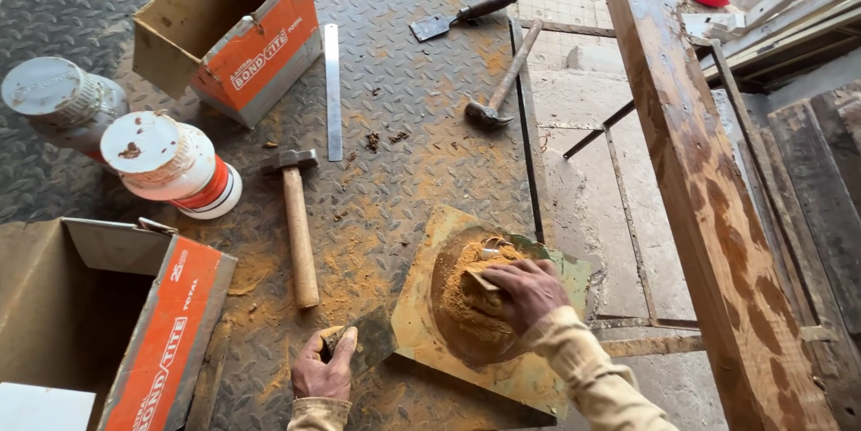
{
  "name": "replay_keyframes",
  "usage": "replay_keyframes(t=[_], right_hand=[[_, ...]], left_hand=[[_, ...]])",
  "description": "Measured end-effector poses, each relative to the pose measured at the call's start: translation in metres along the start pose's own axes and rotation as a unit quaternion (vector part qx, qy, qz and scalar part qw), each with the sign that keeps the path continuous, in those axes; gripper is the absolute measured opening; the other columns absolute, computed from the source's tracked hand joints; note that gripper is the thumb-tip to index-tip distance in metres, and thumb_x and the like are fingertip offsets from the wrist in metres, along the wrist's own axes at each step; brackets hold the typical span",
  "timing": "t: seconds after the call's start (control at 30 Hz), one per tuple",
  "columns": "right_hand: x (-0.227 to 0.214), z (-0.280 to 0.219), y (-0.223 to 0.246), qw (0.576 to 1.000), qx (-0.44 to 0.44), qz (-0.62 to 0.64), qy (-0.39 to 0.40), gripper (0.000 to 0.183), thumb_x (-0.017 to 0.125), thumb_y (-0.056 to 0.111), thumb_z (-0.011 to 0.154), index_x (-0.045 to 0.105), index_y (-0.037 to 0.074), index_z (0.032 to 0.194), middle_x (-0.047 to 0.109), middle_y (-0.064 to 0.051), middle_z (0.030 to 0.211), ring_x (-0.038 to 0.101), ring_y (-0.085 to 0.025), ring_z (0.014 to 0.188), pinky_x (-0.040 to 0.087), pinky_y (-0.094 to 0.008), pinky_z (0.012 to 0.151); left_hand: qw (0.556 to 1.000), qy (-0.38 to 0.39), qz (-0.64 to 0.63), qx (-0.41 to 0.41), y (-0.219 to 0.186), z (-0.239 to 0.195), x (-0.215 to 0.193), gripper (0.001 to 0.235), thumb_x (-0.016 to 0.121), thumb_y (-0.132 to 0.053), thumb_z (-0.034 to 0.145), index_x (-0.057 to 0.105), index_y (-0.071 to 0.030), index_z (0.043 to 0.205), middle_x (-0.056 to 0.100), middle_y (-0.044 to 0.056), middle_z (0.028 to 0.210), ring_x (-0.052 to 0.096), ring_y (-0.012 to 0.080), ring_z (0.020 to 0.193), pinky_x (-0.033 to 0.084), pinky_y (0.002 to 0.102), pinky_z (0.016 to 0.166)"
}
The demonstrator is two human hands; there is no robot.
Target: The person kneads and folds a two-part epoxy putty by hand on a board, working the white and brown components together with a scraper until uniformly blended, then spreads the mixed putty onto a wooden plank.
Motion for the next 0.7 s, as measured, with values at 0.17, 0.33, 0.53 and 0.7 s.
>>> replay_keyframes(t=[0.17, 0.33, 0.53, 0.7], right_hand=[[0.021, -0.015, 0.015, 0.996, -0.071, -0.051, -0.004, 0.037, 0.062, 0.018, 0.091, 0.07, 0.028, 0.126, 0.072, 0.004, 0.125, 0.065, -0.017, 0.106, 0.039, -0.038, 0.096], [0.004, -0.003, 0.008, 0.998, -0.034, -0.041, 0.041, 0.035, 0.059, 0.016, 0.096, 0.069, 0.033, 0.125, 0.072, 0.008, 0.126, 0.066, -0.012, 0.104, 0.039, -0.035, 0.099], [0.028, 0.003, 0.004, 0.998, -0.021, -0.063, 0.009, 0.047, 0.067, 0.029, 0.085, 0.067, 0.03, 0.132, 0.07, 0.004, 0.129, 0.064, -0.017, 0.103, 0.04, -0.035, 0.093], [0.016, -0.001, 0.004, 0.997, -0.012, -0.052, 0.058, 0.039, 0.057, 0.017, 0.097, 0.067, 0.034, 0.131, 0.07, 0.008, 0.13, 0.065, -0.013, 0.11, 0.039, -0.035, 0.098]], left_hand=[[1.0, -0.007, 0.003, 0.023, -0.005, 0.0, -0.001, 0.027, 0.079, -0.028, 0.084, 0.077, -0.005, 0.096, 0.076, 0.007, 0.079, 0.068, 0.0177, 0.071, 0.054, 0.034, 0.069], [0.999, 0.005, -0.043, 0.004, 0.007, 0.003, -0.001, 0.028, 0.079, -0.028, 0.084, 0.077, -0.003, 0.096, 0.075, 0.01, 0.079, 0.066, 0.0209, 0.07, 0.054, 0.037, 0.067], [1.0, -0.007, 0.004, 0.019, -0.005, 0.003, 0.001, 0.03, 0.08, -0.03, 0.081, 0.077, -0.005, 0.099, 0.076, 0.01, 0.077, 0.069, 0.0223, 0.07, 0.054, 0.039, 0.072], [1.0, -0.008, 0.0, 0.002, -0.006, 0.001, 0.0, 0.029, 0.079, -0.028, 0.083, 0.077, -0.005, 0.101, 0.075, 0.012, 0.08, 0.068, 0.0236, 0.073, 0.055, 0.038, 0.071]])
Point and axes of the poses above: each hand's wrist, its own z-axis towards the middle knuckle, its own x-axis out of the palm, y = z × x, the point moved 5 cm from there along z, towards the middle knuckle
